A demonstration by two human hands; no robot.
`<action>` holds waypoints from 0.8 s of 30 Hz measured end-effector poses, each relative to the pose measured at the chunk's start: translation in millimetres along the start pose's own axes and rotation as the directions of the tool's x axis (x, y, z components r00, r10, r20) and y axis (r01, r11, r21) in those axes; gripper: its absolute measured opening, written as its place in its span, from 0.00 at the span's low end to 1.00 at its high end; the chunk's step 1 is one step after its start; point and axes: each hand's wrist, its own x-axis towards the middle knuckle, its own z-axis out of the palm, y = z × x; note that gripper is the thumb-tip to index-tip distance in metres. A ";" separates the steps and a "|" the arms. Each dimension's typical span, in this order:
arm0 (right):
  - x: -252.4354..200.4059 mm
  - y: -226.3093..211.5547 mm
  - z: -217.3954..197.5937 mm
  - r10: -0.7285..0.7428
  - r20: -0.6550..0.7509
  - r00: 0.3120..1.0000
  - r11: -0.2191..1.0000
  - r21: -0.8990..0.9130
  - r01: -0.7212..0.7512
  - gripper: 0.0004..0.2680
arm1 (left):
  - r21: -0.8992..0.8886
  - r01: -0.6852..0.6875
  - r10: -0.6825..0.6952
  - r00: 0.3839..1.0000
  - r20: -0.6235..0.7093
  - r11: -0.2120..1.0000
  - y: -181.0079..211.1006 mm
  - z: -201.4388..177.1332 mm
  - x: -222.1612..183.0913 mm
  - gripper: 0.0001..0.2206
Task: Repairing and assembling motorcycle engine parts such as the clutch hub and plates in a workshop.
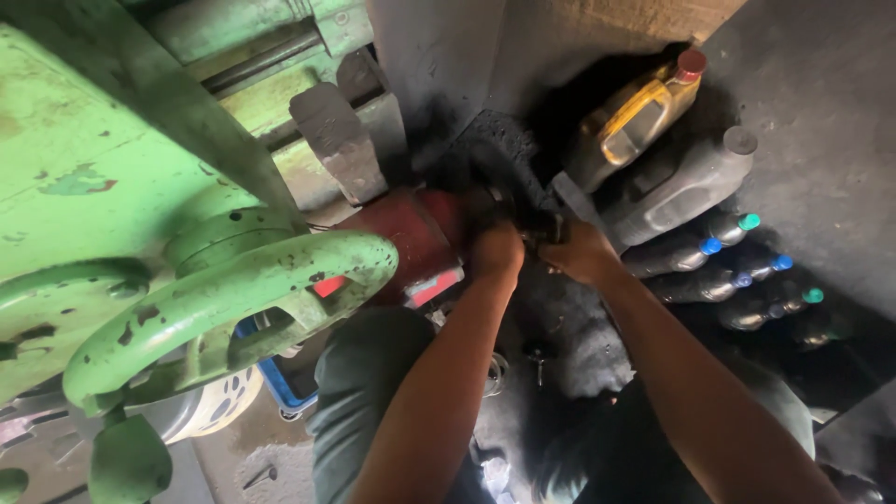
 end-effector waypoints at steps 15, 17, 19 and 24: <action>-25.6 -19.2 -9.7 -0.182 -0.210 0.961 0.983 -0.032 0.180 0.11 | -0.109 0.043 -0.054 0.994 -0.099 0.993 3.6 -19.0 5.5 0.13; -23.8 -16.0 -8.1 -0.182 -0.245 0.952 0.983 -0.021 0.183 0.11 | -0.079 0.007 -0.013 0.997 -0.081 0.997 3.9 -20.6 6.6 0.15; -19.2 -10.4 -6.9 -0.153 -0.289 0.945 0.987 -0.089 0.133 0.13 | -0.283 0.155 -0.173 0.984 -0.039 0.947 6.8 -29.5 5.8 0.13; 0.1 15.6 1.4 -0.332 -0.312 0.890 0.938 -0.213 0.275 0.15 | -0.451 0.209 -0.242 0.970 -0.015 0.867 12.0 -44.4 6.0 0.17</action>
